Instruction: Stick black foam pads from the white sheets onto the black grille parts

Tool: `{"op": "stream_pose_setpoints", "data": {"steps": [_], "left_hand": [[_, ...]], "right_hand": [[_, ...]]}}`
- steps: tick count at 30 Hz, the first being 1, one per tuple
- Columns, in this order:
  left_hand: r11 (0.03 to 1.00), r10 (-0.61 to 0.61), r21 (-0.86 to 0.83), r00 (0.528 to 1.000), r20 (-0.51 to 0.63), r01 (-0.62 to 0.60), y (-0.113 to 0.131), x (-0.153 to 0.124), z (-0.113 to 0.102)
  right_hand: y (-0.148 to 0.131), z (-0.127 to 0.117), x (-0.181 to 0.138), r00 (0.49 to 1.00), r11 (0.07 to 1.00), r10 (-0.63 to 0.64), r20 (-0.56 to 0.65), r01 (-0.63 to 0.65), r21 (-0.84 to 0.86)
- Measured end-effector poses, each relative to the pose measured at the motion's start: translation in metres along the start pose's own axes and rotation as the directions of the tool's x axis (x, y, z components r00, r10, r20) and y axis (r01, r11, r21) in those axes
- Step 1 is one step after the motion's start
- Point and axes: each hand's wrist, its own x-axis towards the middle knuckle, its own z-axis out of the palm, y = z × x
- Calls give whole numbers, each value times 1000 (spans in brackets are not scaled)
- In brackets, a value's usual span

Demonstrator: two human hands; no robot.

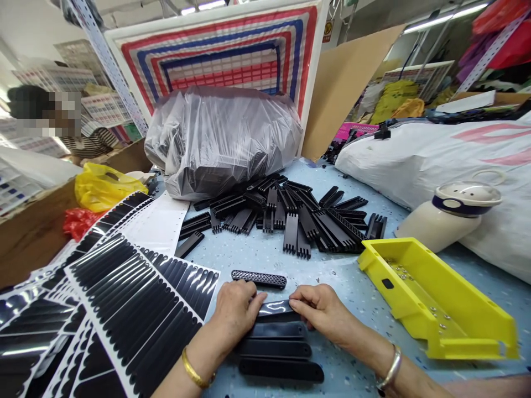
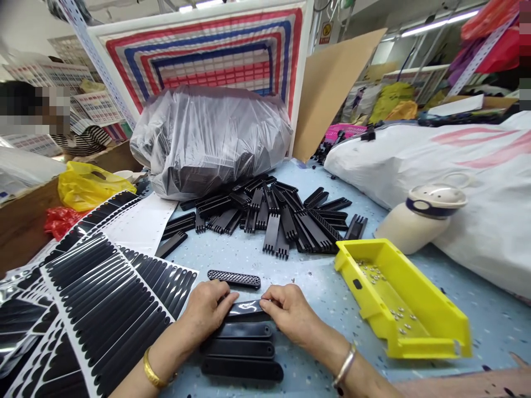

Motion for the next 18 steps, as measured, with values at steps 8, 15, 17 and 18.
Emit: {"op": "stream_pose_setpoints", "data": {"steps": [8,15,17,18], "left_hand": [[967,-139,-231,984,-112,111,-22,-22,-12],[893,-237,-409,969,-75,187,-23,-34,-14],[901,-235,-386,971,-43,201,-17,-32,-11],[900,-237,-381,971,-23,211,-15,-30,-9]], "right_hand": [[-8,-2,-3,1000,999,16,18,-16,-46],[-11,-2,-3,1000,993,-14,25,17,-115],[-13,-1,-3,999,990,-35,16,37,-139],[-14,0,-4,999,987,-42,11,43,-152]]}}
